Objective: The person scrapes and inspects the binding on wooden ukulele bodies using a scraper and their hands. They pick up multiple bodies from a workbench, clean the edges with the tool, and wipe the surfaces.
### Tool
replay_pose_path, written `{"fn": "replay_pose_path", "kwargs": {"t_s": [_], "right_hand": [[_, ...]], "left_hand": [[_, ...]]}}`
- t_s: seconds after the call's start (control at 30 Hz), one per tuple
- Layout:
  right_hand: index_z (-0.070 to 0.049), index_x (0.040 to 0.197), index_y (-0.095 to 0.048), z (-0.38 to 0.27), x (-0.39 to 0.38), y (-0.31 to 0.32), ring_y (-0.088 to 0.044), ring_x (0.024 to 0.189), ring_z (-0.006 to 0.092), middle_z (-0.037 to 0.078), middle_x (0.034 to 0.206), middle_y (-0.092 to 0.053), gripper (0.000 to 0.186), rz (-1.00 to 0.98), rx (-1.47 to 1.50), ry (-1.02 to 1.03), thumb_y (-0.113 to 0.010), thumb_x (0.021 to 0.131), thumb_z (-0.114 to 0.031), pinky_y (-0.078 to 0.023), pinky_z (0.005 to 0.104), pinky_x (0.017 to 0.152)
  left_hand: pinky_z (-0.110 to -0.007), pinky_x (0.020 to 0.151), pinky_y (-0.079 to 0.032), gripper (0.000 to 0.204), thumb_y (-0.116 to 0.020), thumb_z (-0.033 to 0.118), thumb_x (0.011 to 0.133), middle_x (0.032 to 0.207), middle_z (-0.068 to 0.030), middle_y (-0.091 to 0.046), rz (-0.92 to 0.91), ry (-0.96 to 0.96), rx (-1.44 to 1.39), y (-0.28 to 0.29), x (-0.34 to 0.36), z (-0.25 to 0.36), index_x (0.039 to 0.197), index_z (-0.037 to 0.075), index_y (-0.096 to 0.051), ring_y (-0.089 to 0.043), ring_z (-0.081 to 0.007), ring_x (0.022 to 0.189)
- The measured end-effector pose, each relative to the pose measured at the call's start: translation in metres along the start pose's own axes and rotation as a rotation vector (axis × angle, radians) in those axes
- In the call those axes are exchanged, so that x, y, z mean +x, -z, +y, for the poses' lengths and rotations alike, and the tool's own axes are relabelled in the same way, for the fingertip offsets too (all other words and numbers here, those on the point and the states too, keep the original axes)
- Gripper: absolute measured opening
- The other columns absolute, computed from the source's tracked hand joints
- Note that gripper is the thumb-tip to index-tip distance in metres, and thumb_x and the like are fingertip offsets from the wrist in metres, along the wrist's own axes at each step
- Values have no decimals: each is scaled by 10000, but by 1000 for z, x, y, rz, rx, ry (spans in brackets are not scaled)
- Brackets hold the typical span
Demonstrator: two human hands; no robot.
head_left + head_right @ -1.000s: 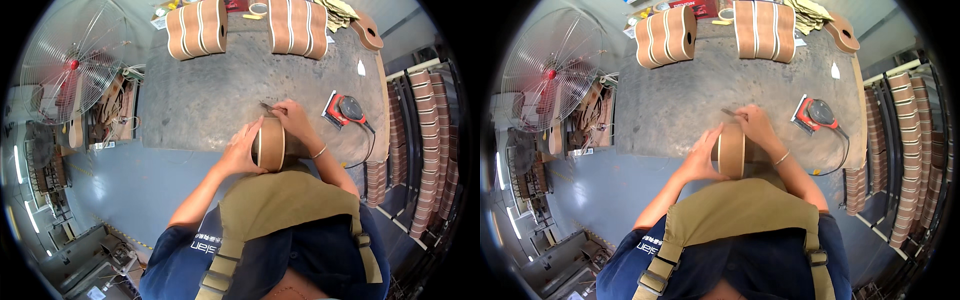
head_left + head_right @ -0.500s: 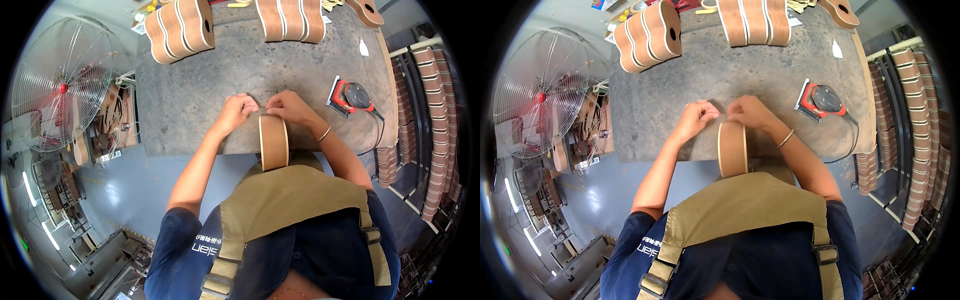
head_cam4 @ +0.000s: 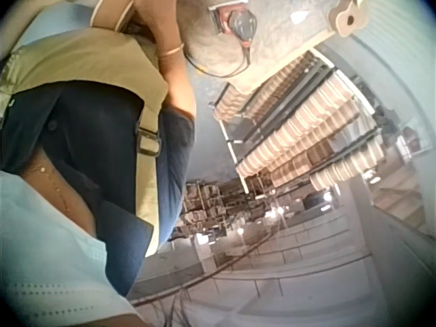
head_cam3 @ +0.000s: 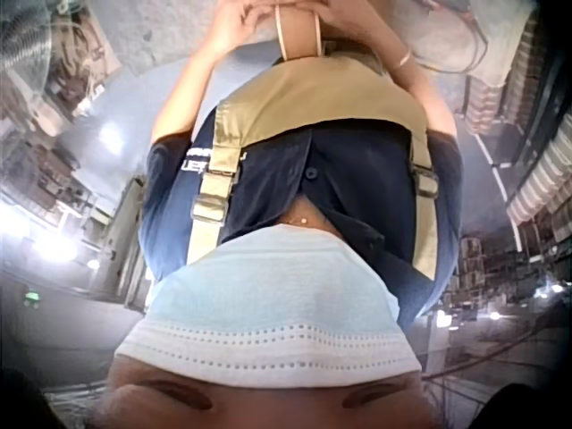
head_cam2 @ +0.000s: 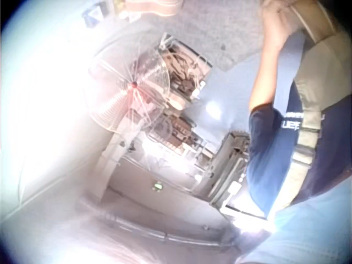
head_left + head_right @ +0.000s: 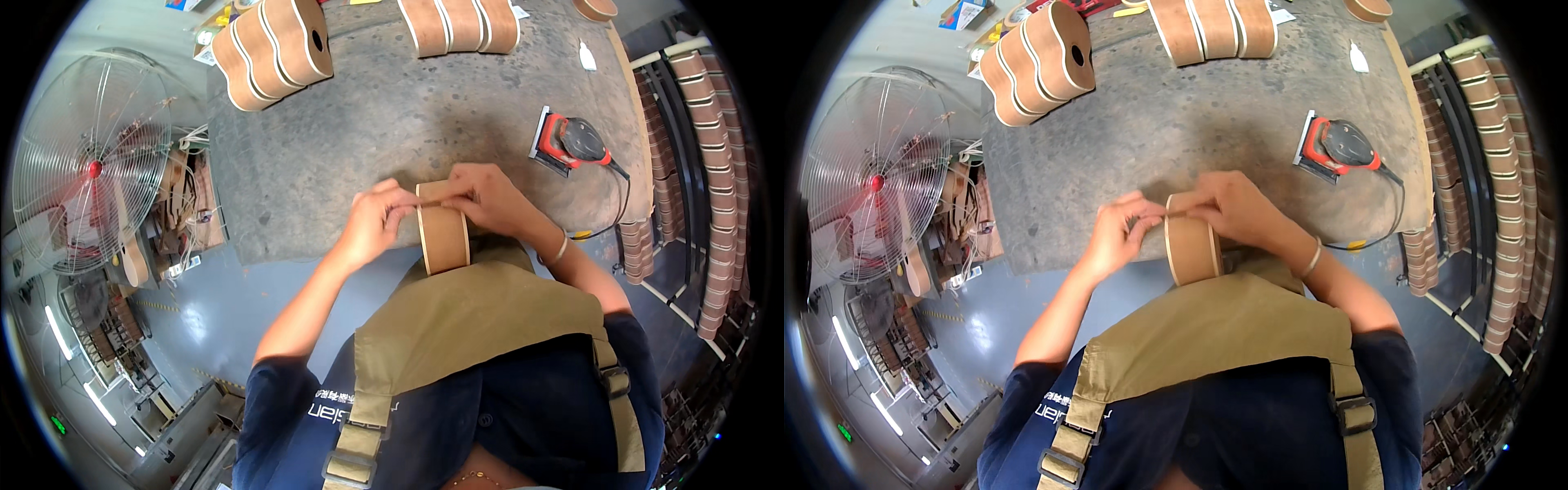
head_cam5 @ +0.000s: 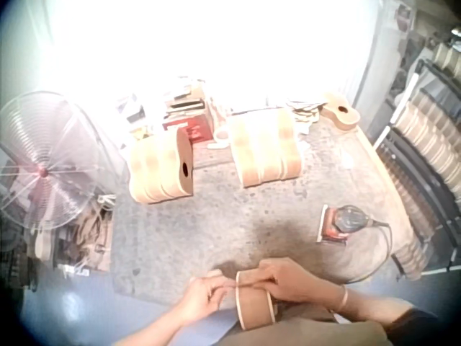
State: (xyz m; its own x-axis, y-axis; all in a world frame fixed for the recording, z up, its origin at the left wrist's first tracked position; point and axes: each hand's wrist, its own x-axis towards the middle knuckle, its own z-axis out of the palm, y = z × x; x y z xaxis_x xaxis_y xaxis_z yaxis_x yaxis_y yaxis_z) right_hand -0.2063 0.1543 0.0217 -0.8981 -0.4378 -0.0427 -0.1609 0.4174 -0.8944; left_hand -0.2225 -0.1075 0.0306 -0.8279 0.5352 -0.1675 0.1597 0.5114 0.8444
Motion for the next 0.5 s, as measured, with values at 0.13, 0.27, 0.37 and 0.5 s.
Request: {"fn": "replay_pose_path", "kwargs": {"t_s": [0.13,0.27,0.37,0.5], "right_hand": [[-75,1076,-828,62,33,-20,-617,738,262,107,849,-644,200,-40,187,-130,-763,887,-60,-477,370,670],[-78,1053,-835,33,17,-19,-654,747,286,135,849,-683,186,4,112,-17,-750,893,-121,-512,386,692],[-54,1017,-831,-11,-5,-8,-685,750,282,148,854,-718,186,18,-8,33,-748,887,-158,-535,384,701],[-71,1070,-829,28,18,-13,-607,724,195,95,825,-653,170,61,52,-18,-767,918,-113,-475,349,656]], "left_hand": [[-358,685,-535,203,-671,-126,885,874,-139,-695,5,164,-219,-21,42,-59,1008,-1,-772,-684,-271,735],[-361,691,-536,176,-691,-99,889,880,-136,-699,61,30,-69,-11,15,-27,1001,6,-776,-685,-274,747],[-329,736,-540,155,-681,-58,931,879,-109,-707,29,35,-9,-1,-19,14,1017,20,-784,-678,-226,796],[-364,704,-552,141,-731,-48,895,893,-132,-700,138,-71,15,-9,13,-15,1008,19,-782,-688,-287,742]]}}
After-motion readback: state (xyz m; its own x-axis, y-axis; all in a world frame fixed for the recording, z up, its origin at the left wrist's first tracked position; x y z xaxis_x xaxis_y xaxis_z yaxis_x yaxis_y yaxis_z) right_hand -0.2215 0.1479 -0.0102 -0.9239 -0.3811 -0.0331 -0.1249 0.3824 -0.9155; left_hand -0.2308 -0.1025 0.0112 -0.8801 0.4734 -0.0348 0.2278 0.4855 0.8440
